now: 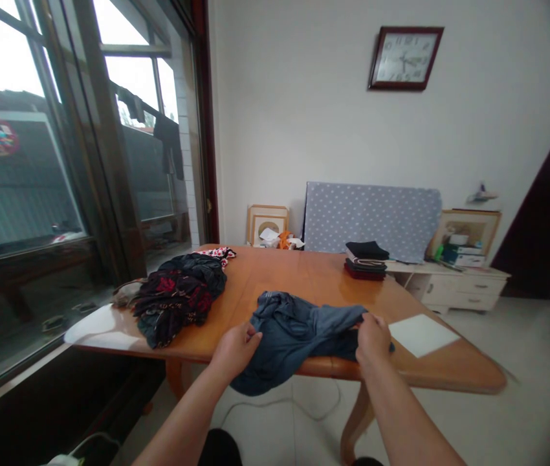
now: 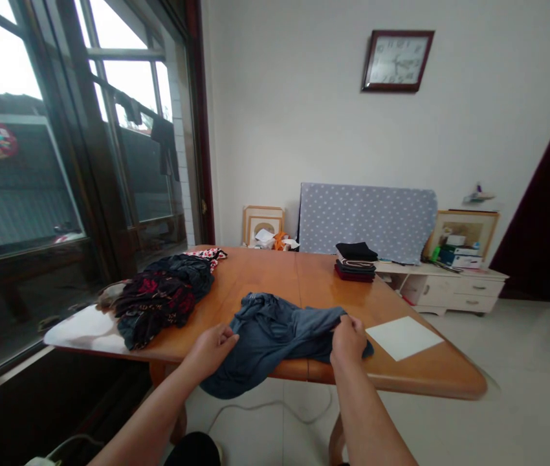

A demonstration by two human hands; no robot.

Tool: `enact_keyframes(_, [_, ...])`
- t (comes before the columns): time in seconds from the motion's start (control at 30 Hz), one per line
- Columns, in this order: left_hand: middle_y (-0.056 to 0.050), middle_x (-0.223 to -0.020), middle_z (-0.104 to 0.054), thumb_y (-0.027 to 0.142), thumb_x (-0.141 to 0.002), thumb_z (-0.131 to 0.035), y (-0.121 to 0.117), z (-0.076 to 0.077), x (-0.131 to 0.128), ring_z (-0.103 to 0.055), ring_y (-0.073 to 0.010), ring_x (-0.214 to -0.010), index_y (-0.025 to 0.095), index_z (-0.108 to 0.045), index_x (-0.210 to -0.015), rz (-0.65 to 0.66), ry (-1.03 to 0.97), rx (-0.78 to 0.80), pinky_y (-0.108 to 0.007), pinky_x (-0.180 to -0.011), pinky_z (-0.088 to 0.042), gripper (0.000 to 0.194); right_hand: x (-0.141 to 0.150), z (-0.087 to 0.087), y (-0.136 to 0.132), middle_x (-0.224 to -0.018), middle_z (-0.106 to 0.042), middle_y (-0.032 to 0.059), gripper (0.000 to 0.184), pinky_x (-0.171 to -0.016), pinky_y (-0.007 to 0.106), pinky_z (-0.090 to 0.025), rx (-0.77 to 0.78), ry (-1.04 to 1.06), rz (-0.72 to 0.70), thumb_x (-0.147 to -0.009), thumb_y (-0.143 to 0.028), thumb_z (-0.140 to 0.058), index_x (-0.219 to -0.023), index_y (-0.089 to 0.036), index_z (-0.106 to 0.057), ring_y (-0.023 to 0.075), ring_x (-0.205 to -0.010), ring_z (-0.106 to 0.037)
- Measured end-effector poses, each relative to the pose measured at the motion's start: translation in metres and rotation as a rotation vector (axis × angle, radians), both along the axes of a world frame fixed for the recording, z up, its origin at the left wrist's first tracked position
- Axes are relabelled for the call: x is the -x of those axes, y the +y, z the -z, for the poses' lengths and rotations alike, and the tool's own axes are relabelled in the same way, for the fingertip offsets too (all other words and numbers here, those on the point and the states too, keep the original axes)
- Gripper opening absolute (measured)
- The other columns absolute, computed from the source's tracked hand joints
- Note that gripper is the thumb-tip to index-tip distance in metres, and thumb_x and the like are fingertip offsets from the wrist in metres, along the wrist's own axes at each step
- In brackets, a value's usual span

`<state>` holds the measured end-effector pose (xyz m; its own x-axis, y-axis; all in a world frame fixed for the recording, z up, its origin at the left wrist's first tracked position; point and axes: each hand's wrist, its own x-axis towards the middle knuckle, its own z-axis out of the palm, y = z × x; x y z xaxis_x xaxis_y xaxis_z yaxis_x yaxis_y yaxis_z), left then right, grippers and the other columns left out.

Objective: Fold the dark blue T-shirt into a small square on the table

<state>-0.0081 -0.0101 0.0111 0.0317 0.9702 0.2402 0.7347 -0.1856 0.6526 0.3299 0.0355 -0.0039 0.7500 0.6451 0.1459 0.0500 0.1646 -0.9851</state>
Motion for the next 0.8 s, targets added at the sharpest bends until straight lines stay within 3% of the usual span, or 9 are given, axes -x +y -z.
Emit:
enact_keyframes(0.17, [-0.007, -0.082, -0.07, 0.049, -0.083, -0.061, 0.015, -0.015, -0.013, -0.063, -0.0241, -0.076, 0.024, -0.067, -0.086, -0.087, 0.166, 0.053, -0.031, -0.068, -0.035, 0.026, -0.045, 0.02, -0.015, -0.084, -0.068, 0.0029, 0.026, -0.073, 0.031, -0.048, 0.117, -0.048, 0.205, -0.074, -0.038, -0.056, -0.092, -0.021, -0.064, 0.0218, -0.082, -0.062])
enact_keyframes(0.33, [-0.013, -0.112, -0.068, 0.044, -0.085, -0.059, 0.042, -0.02, -0.029, -0.063, -0.0278, -0.101, 0.022, -0.066, -0.108, -0.061, 0.233, -0.021, -0.032, -0.08, -0.04, 0.033, -0.057, 0.018, -0.02, -0.11, -0.068, 0.0116, 0.044, -0.089, 0.038, -0.046, 0.176, -0.378, 0.223, -0.077, -0.04, -0.055, -0.114, -0.018, -0.063, 0.0267, -0.097, -0.061])
enact_keyframes(0.53, [-0.018, -0.129, -0.061, 0.043, -0.077, -0.068, 0.068, -0.009, -0.045, -0.054, -0.0355, -0.121, 0.021, -0.06, -0.129, -0.111, 0.202, 0.027, -0.04, -0.097, -0.038, 0.057, -0.032, -0.003, -0.019, -0.126, -0.063, 0.0139, 0.057, -0.099, 0.038, -0.043, 0.134, -0.77, -0.094, -0.084, -0.039, -0.05, -0.136, -0.017, -0.053, 0.0265, -0.114, -0.059])
enact_keyframes(0.7, [-0.014, -0.11, -0.071, 0.028, -0.074, -0.066, 0.076, -0.002, -0.041, -0.059, -0.0353, -0.112, 0.024, -0.074, -0.095, -0.126, 0.032, 0.068, -0.041, -0.091, -0.041, 0.023, -0.017, 0.01, -0.012, -0.121, -0.066, 0.0138, 0.065, -0.092, 0.037, -0.046, 0.32, -0.898, -0.295, -0.078, -0.036, -0.061, -0.14, -0.019, -0.053, 0.0264, -0.105, -0.064])
enact_keyframes(0.8, [-0.011, -0.098, -0.073, 0.029, -0.075, -0.063, 0.079, -0.006, -0.026, -0.063, -0.0315, -0.104, 0.024, -0.074, -0.087, -0.119, -0.124, 0.078, -0.037, -0.085, -0.043, 0.017, -0.02, 0.02, -0.006, -0.111, -0.07, 0.0115, 0.045, -0.088, 0.036, -0.046, 0.359, -0.877, -0.322, -0.075, -0.035, -0.062, -0.117, -0.022, -0.07, 0.0256, -0.098, -0.066])
